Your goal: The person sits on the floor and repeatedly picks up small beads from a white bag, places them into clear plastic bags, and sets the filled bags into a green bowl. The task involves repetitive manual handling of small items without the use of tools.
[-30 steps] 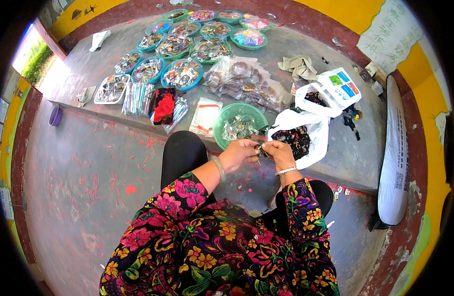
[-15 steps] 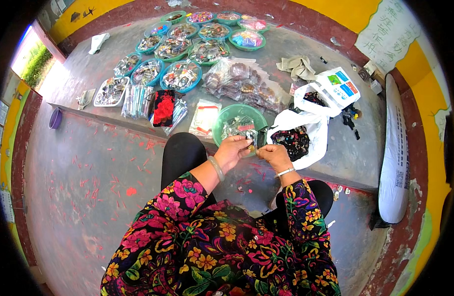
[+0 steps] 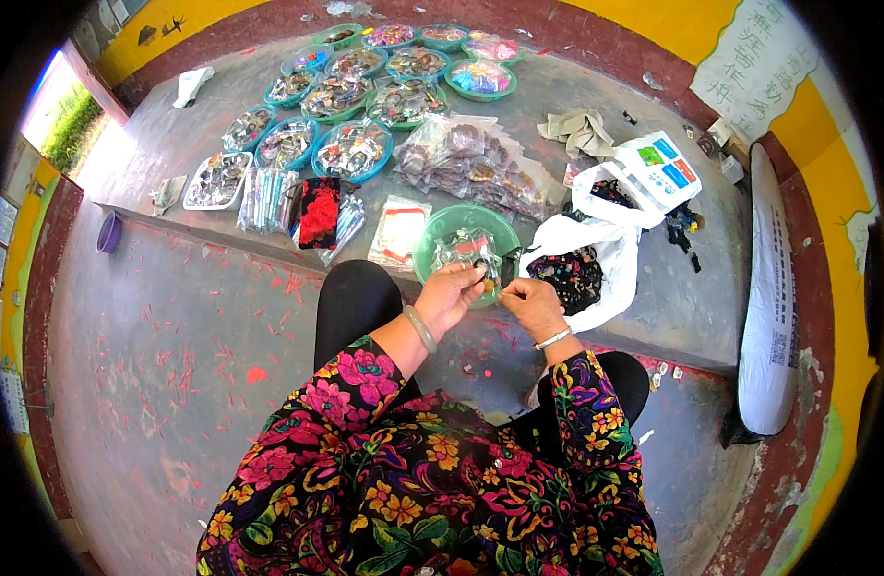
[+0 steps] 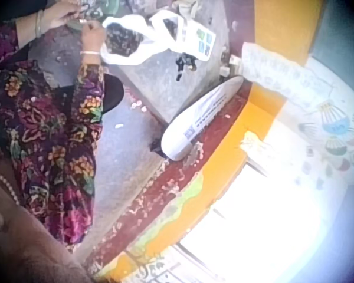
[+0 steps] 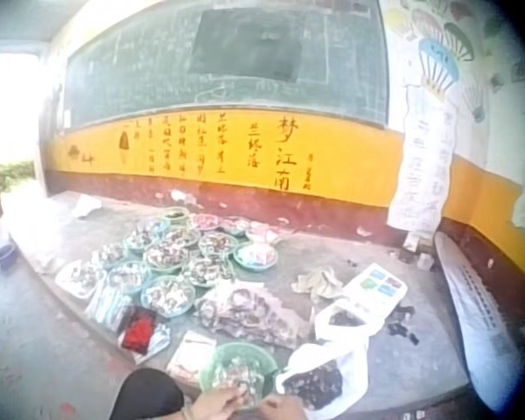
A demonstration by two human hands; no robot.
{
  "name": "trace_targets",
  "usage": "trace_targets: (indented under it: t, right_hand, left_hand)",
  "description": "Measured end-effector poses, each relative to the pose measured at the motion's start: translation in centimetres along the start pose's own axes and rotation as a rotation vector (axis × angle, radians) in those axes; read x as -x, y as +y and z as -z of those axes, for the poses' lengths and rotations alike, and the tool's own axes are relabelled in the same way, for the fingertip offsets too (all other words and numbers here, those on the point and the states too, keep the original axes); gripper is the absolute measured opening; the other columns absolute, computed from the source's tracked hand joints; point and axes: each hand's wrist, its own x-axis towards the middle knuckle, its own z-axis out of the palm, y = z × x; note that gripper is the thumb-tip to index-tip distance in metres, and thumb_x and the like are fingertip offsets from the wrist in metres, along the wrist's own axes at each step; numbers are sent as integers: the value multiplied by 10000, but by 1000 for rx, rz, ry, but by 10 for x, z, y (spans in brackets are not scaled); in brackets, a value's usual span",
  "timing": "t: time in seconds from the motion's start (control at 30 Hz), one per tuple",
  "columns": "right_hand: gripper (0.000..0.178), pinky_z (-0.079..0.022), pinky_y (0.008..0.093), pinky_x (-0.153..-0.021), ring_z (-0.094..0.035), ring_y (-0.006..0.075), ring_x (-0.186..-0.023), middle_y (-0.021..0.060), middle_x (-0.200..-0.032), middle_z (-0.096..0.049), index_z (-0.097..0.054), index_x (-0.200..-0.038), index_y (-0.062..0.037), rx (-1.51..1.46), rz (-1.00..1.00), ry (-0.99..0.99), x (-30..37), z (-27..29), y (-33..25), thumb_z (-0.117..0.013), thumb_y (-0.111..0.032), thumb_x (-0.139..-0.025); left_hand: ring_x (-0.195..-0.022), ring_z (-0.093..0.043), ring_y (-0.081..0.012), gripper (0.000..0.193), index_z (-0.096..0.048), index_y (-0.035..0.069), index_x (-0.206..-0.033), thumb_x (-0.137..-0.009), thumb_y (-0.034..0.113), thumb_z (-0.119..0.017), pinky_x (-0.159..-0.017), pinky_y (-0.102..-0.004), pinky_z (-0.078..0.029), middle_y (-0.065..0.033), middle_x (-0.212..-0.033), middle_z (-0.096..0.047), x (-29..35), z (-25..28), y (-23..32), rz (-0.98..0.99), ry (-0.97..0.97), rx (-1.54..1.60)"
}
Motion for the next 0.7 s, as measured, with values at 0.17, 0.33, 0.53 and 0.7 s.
trace_targets:
  t: [0.17,0.33,0.53,0.7]
  right_hand:
    - [168,-449,294,-547,-578,196,-559,87,-628,-604,-620,-732,-18,77,4,-123,-5,5,26,-669,-173,-688]
    - [248,-424,203,-580,-522,71,-674,14,-815,-593,-588,-954,16,-566,-148,-60,-9,2,29,-667,-75,-738]
    - [139,-362,173,-516,-481,34,-583,-14,-719,-593,-636,-869,-19,-706,-290,-9,-4,4,10,-647,-112,-767]
    - [114,-337,179,-470,-437,35,-524,-30,-623,-556,-654,-813,8,-665,-301,68,-3,4,3,-652,-90,-754]
  left_hand:
    - [-766,-601,-145,41,-564,-27,-835,-808,3,-563,-688,-206,-524,-103,-868,-603,-1,-4,-4,-28,-19,-135]
    - [-785,-605,-153,69,-570,-35,-870,-814,3,-555,-711,-217,-524,-100,-873,-605,0,-4,-7,-39,-40,-248]
    - [-797,-589,-137,127,-563,-32,-942,-828,21,-542,-708,-229,-526,-62,-907,-583,6,-10,-15,56,-145,-355]
    - [-787,-582,-127,136,-561,-31,-954,-856,49,-510,-687,-227,-531,-54,-896,-575,8,-14,-14,66,-118,-357]
